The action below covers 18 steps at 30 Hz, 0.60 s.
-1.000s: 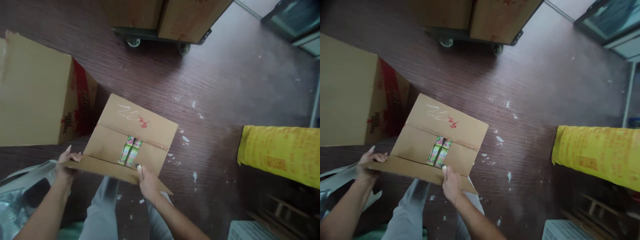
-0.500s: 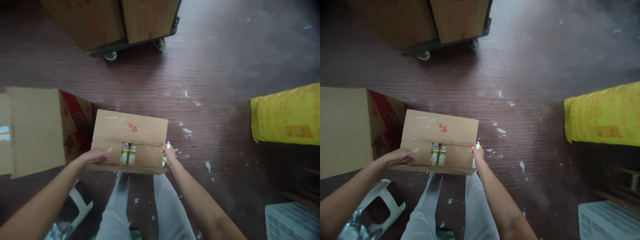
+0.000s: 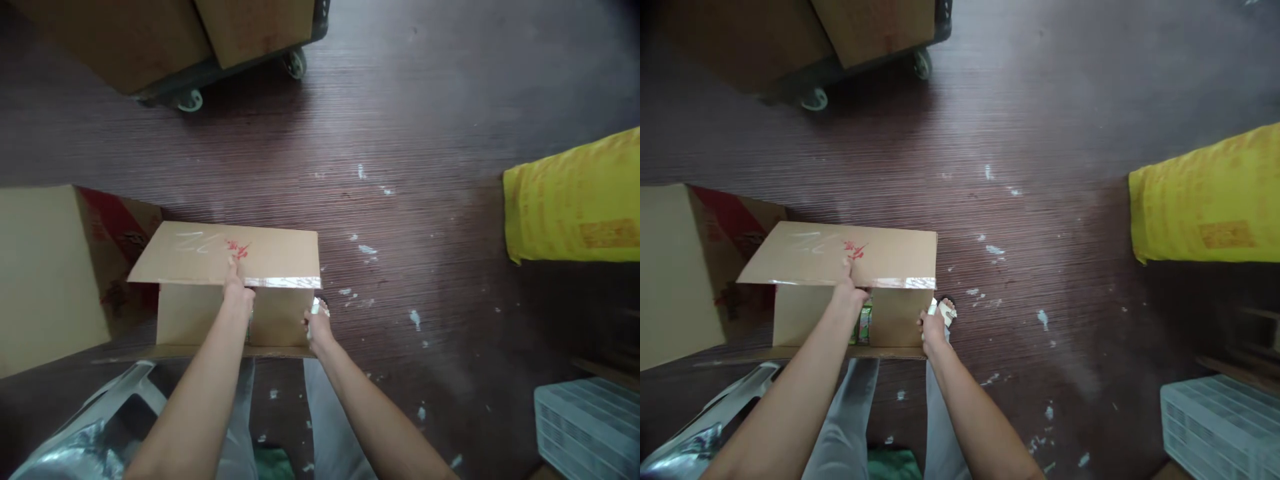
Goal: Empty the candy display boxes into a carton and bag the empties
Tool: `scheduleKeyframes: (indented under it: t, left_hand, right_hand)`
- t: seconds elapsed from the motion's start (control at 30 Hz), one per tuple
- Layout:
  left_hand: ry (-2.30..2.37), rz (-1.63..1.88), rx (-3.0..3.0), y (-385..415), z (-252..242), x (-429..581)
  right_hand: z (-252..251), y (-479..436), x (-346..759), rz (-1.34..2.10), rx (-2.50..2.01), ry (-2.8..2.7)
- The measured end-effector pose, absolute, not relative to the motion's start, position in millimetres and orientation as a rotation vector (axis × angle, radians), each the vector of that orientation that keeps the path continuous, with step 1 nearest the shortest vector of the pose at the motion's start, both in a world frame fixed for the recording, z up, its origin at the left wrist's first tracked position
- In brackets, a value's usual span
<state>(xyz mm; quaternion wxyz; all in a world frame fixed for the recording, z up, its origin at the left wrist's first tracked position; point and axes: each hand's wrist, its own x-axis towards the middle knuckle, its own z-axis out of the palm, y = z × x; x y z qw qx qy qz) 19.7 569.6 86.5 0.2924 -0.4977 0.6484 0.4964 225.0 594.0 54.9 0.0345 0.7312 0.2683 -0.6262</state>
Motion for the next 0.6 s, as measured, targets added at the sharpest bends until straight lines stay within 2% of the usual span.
scheduleKeyframes:
  t: [0.1,0.2,0.27,0.37,0.47,0.6]
  left_hand:
    - [1.797,1.564,-1.054,600,114,-10]
    - [1.783,1.536,-0.590,629,130,-45]
    - [1.836,1.342,-0.412,634,132,-62]
    - [2.043,0.869,-0.079,610,129,-65]
    - [2.195,0.458,0.248,560,134,-45]
    - [2.325,0.153,0.391,486,144,-2]
  right_hand:
    - [62,604,225,-2.026,2.249,0.794]
    - [70,625,227,-2.037,2.096,1.126]
    - [77,636,230,-1.873,1.839,1.561]
    - [88,637,239,-1.480,1.316,2.013]
    - [97,622,250,-1.213,0.896,2.162]
    - [108,608,252,-1.057,0.653,2.261]
